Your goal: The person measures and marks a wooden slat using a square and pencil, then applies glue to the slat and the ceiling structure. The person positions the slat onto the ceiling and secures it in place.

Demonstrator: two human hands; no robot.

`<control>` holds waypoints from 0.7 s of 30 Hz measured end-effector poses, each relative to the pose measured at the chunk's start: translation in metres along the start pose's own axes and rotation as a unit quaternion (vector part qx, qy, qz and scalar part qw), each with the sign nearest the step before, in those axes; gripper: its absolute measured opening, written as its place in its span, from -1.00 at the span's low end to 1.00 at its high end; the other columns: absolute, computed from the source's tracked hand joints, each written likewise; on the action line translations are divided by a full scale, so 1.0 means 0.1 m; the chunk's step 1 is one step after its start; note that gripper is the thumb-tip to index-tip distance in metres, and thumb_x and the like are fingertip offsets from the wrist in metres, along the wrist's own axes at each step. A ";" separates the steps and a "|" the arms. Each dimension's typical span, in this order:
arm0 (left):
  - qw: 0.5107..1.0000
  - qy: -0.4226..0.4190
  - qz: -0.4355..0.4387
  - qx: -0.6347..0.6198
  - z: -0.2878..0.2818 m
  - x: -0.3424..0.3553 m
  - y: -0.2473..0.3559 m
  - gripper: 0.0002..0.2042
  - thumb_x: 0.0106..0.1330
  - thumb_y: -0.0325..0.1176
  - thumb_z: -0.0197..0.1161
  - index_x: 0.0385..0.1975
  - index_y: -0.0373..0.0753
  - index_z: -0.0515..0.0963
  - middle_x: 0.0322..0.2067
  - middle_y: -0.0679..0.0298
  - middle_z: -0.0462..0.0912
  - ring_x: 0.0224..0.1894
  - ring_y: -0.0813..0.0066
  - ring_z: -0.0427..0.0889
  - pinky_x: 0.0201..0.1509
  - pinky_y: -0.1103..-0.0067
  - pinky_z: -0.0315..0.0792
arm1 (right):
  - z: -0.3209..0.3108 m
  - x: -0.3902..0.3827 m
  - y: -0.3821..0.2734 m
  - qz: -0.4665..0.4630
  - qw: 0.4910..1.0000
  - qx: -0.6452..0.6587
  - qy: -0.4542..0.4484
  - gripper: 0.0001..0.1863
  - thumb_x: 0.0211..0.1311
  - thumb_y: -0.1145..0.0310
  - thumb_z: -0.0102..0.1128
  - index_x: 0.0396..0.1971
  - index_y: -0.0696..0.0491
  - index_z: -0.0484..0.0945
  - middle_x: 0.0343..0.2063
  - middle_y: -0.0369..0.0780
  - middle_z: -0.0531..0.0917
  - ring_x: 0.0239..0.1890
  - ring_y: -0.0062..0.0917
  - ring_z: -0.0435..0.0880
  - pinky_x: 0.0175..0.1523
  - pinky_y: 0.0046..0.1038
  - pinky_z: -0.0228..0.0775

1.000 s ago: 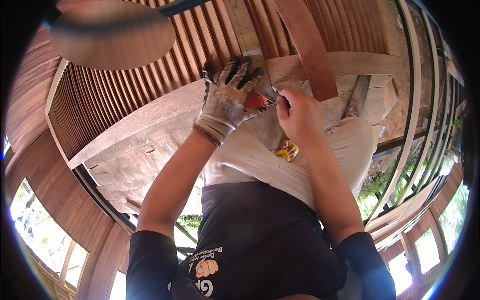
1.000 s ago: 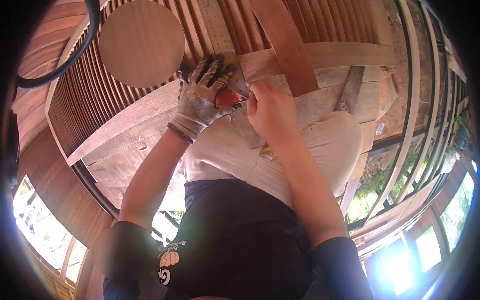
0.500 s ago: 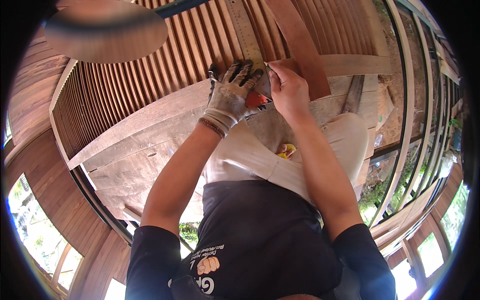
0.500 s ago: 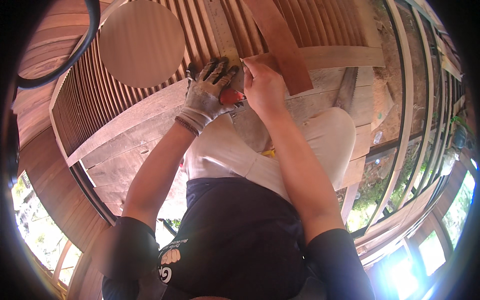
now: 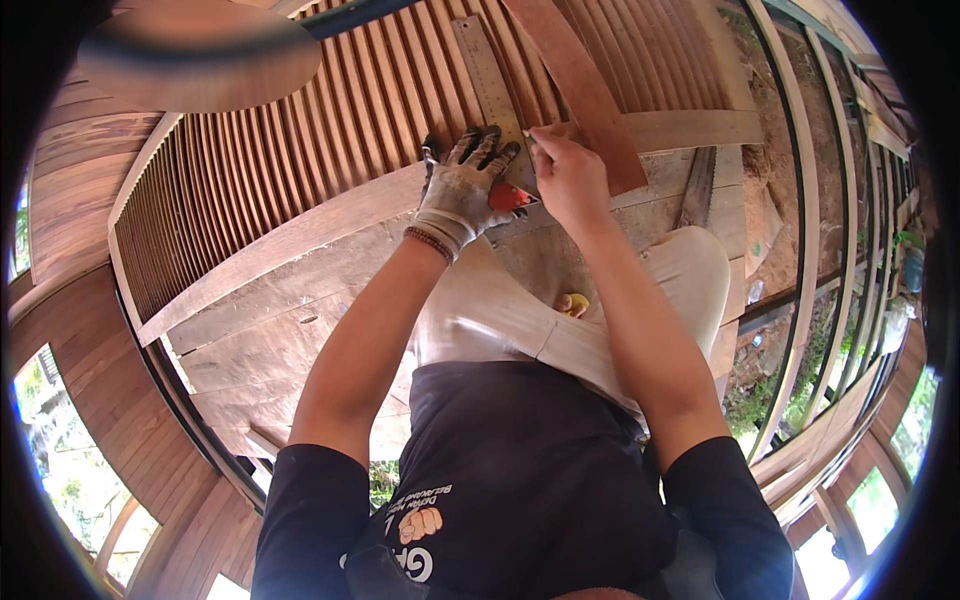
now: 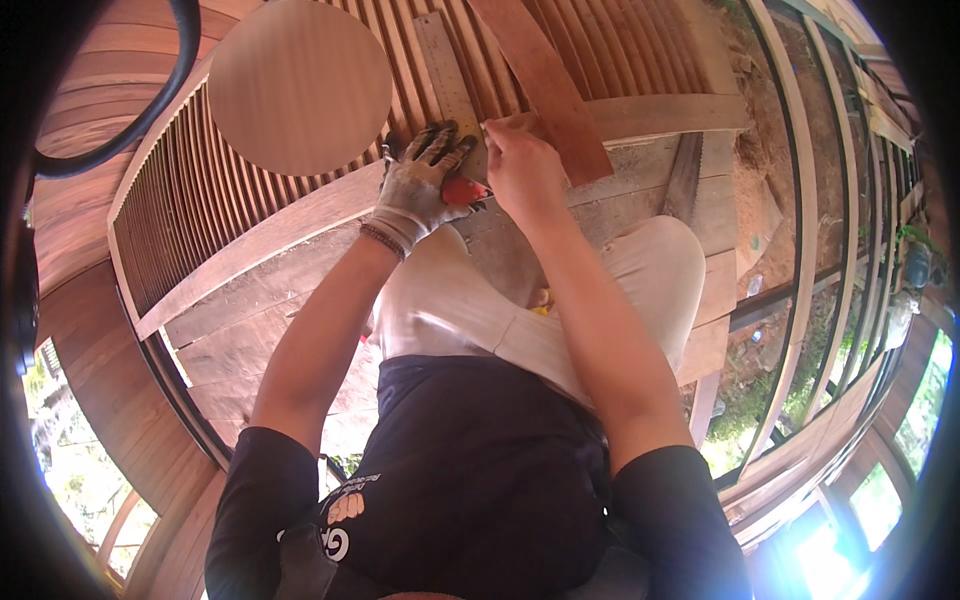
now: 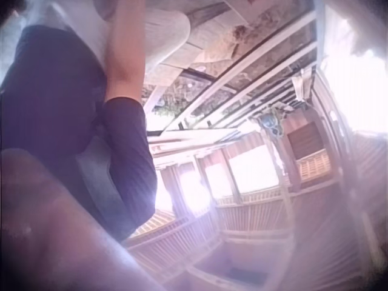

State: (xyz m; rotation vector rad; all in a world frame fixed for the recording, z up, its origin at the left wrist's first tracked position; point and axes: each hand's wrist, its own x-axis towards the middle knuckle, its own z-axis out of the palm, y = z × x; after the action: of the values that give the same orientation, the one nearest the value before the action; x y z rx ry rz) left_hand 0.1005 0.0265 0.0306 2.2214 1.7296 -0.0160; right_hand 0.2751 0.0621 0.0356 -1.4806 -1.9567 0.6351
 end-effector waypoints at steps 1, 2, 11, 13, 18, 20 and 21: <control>1.000 -0.002 0.001 0.000 -0.04 0.00 0.03 -0.10 -0.10 0.21 0.50 0.35 0.07 0.41 0.44 0.28 0.26 0.48 0.14 0.17 0.54 -0.02 -0.06 | 0.04 0.00 0.04 -0.008 1.000 -0.010 -0.003 -0.76 0.24 0.46 0.20 -0.12 0.04 0.72 -0.33 -0.03 0.72 -0.26 -0.15 0.73 -0.13 -0.23 0.57; 1.000 -0.004 -0.003 0.000 -0.07 -0.01 0.03 -0.10 -0.09 0.21 0.50 0.35 0.07 0.40 0.44 0.28 0.25 0.49 0.15 0.16 0.54 -0.02 -0.06 | 0.02 -0.02 0.01 0.000 0.999 -0.029 -0.028 -0.75 0.23 0.47 0.19 -0.12 0.04 0.72 -0.33 -0.03 0.72 -0.26 -0.15 0.73 -0.13 -0.22 0.57; 1.000 0.000 -0.010 0.009 -0.02 -0.05 0.00 -0.07 -0.09 0.26 0.47 0.38 0.09 0.36 0.46 0.31 0.22 0.50 0.17 0.13 0.54 -0.12 -0.19 | -0.72 0.10 0.23 0.064 0.987 -0.124 0.079 -0.66 0.19 0.25 0.23 -0.09 0.11 0.67 -0.10 -0.02 0.67 -0.04 -0.07 0.64 0.06 -0.12 0.49; 1.000 -0.013 -0.005 0.011 -0.03 -0.03 0.04 -0.07 -0.08 0.25 0.47 0.39 0.08 0.35 0.46 0.31 0.22 0.50 0.17 0.13 0.54 -0.12 -0.19 | -0.54 0.25 0.60 0.031 0.964 -0.244 0.102 -0.60 0.20 0.20 0.25 -0.04 0.13 0.64 0.02 0.00 0.61 0.07 -0.04 0.57 0.14 -0.07 0.42; 1.000 -0.014 0.002 0.011 -0.04 -0.02 0.04 -0.05 -0.09 0.22 0.48 0.40 0.08 0.32 0.46 0.30 0.21 0.50 0.16 0.13 0.54 -0.12 -0.18 | -0.33 0.23 0.61 0.018 0.976 -0.210 0.051 -0.39 0.12 0.01 0.37 0.03 0.19 0.57 -0.04 0.04 0.56 0.09 -0.01 0.51 0.19 -0.07 0.37; 1.000 -0.015 0.000 -0.001 -0.01 -0.04 -0.01 -0.04 -0.10 0.20 0.49 0.40 0.07 0.32 0.47 0.29 0.20 0.50 0.16 0.12 0.54 -0.12 -0.16 | -0.22 0.18 0.45 0.000 0.982 -0.187 0.040 -0.35 0.07 -0.02 0.42 0.00 0.21 0.57 -0.09 0.05 0.56 0.06 -0.02 0.52 0.17 -0.09 0.39; 1.000 -0.002 0.003 -0.021 -0.03 -0.10 -0.01 -0.06 -0.10 0.17 0.50 0.39 0.06 0.33 0.47 0.27 0.19 0.50 0.16 0.12 0.54 -0.06 -0.09 | -0.16 0.11 0.31 0.007 0.985 -0.170 0.027 -0.34 0.05 -0.03 0.44 -0.02 0.22 0.58 -0.10 0.05 0.55 0.06 -0.02 0.52 0.17 -0.09 0.39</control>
State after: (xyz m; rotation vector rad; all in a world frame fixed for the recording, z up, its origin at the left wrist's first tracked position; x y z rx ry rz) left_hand 0.0969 0.0180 0.0350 2.1958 1.7056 0.0177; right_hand 0.3053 0.0816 0.0278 -1.6932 -2.0895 0.2686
